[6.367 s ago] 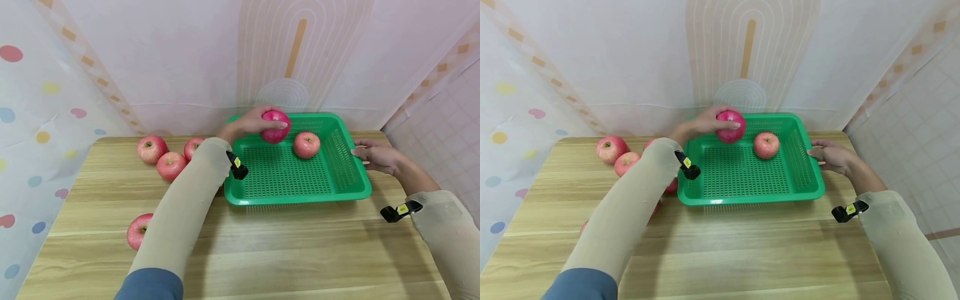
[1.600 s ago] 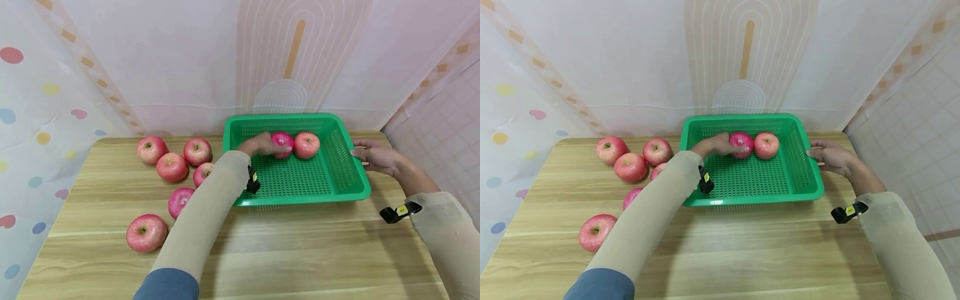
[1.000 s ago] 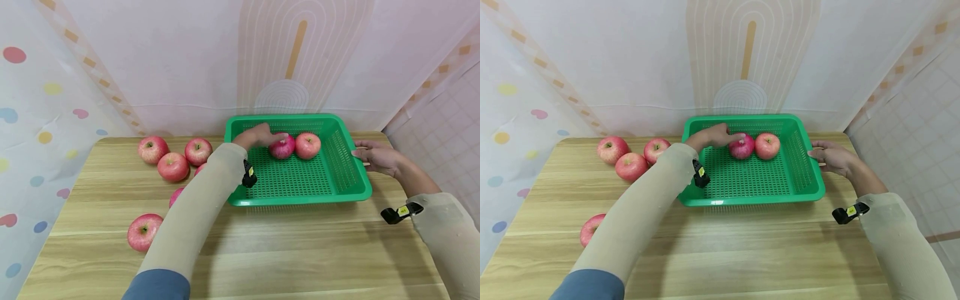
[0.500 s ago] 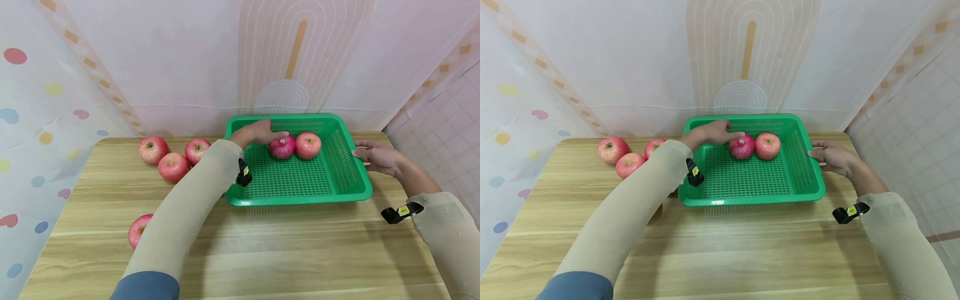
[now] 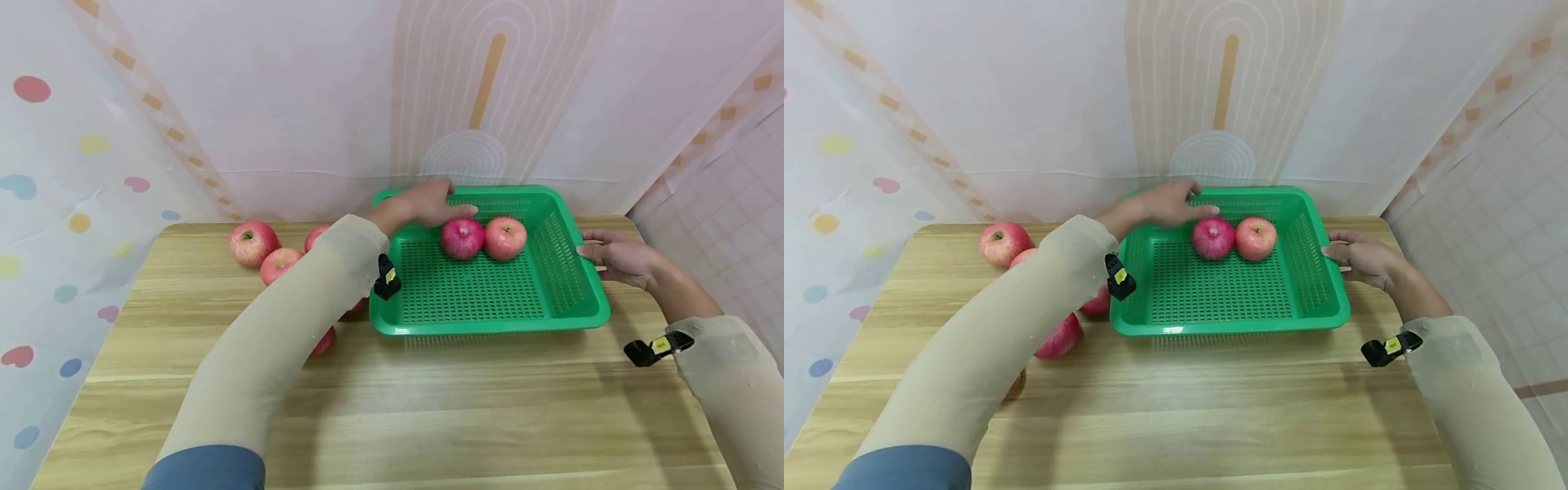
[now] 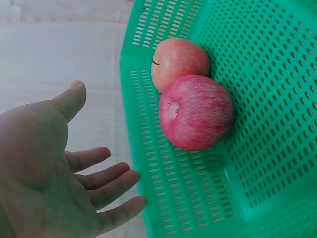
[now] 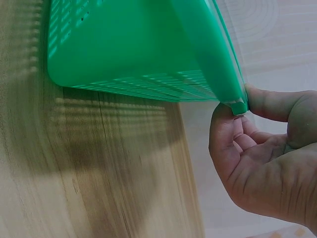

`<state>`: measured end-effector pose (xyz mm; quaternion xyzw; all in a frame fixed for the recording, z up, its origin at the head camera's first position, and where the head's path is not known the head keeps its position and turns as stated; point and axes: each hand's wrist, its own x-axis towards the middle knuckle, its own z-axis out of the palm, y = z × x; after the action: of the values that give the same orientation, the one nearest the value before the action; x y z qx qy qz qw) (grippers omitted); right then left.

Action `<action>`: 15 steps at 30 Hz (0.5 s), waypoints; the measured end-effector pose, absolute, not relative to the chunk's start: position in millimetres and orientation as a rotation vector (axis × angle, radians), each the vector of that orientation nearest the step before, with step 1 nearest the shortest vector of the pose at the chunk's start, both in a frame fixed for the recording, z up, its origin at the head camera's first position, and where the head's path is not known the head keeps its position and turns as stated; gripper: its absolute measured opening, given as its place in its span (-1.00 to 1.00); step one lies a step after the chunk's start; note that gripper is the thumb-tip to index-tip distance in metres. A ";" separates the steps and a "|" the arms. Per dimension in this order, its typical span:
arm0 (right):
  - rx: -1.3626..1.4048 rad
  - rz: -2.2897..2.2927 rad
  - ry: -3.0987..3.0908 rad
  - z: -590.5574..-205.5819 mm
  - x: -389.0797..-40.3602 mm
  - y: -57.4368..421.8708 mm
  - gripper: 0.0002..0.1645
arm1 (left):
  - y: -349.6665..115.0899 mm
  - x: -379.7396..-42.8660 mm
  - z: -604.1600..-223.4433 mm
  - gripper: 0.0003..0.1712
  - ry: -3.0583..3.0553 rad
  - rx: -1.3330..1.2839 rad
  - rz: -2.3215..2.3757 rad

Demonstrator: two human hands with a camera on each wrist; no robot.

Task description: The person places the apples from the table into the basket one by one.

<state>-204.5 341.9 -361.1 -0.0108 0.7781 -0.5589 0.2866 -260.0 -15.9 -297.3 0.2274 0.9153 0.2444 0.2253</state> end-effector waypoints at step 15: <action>-0.002 -1.502 2.069 -361.0 -206.1 341.4 -0.54 | -21.0 -239.9 -277.6 -0.19 2.600 0.894 0.614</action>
<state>-206.1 341.4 -361.0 -0.0009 0.7749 -0.5626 0.2883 -239.9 -21.0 -277.6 0.3132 0.9108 0.2151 0.1617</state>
